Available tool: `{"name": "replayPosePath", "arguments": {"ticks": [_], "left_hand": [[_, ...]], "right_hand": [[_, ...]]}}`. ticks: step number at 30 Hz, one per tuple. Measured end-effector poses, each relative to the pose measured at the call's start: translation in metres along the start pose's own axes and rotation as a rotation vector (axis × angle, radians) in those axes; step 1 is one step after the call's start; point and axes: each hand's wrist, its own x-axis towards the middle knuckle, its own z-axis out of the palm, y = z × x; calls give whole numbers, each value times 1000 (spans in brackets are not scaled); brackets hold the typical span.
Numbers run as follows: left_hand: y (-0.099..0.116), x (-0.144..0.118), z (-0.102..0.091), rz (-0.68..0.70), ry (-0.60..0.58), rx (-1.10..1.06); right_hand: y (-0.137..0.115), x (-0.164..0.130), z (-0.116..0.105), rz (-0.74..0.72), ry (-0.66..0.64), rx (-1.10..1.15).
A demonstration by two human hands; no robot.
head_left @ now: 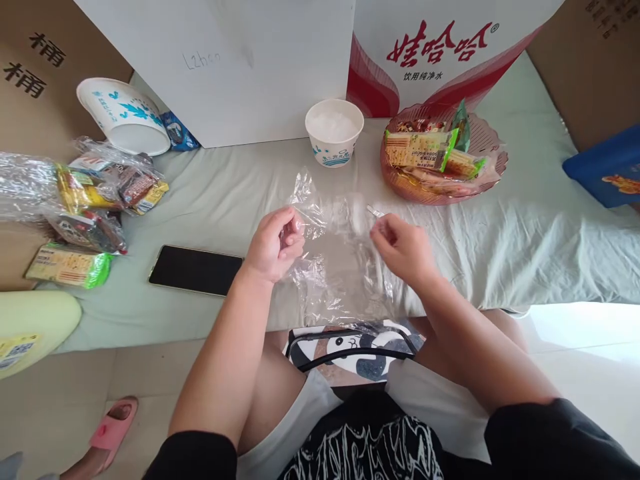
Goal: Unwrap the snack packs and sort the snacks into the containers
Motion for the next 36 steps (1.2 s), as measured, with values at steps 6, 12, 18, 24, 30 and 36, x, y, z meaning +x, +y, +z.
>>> {"name": "replayPosePath", "arguments": {"ticks": [6,12,18,24,30,36], "left_hand": [[-3,4,-25,179,2,279],[-7,5,-27,158,-84,676],[-14,10,-23,280,83,529],[-6,4,-18,236,133,255],[-6,7,-24,142,30,318],[-2,7,-17,191,133,208]], "right_hand": [[14,-1,-18,114,291,292],[22,3,-15,51,371,380],[21,1,-29,-147,419,543],[21,0,-44,12,71,635],[27,0,-44,47,76,663],[28,-4,-44,1,-51,582]]}}
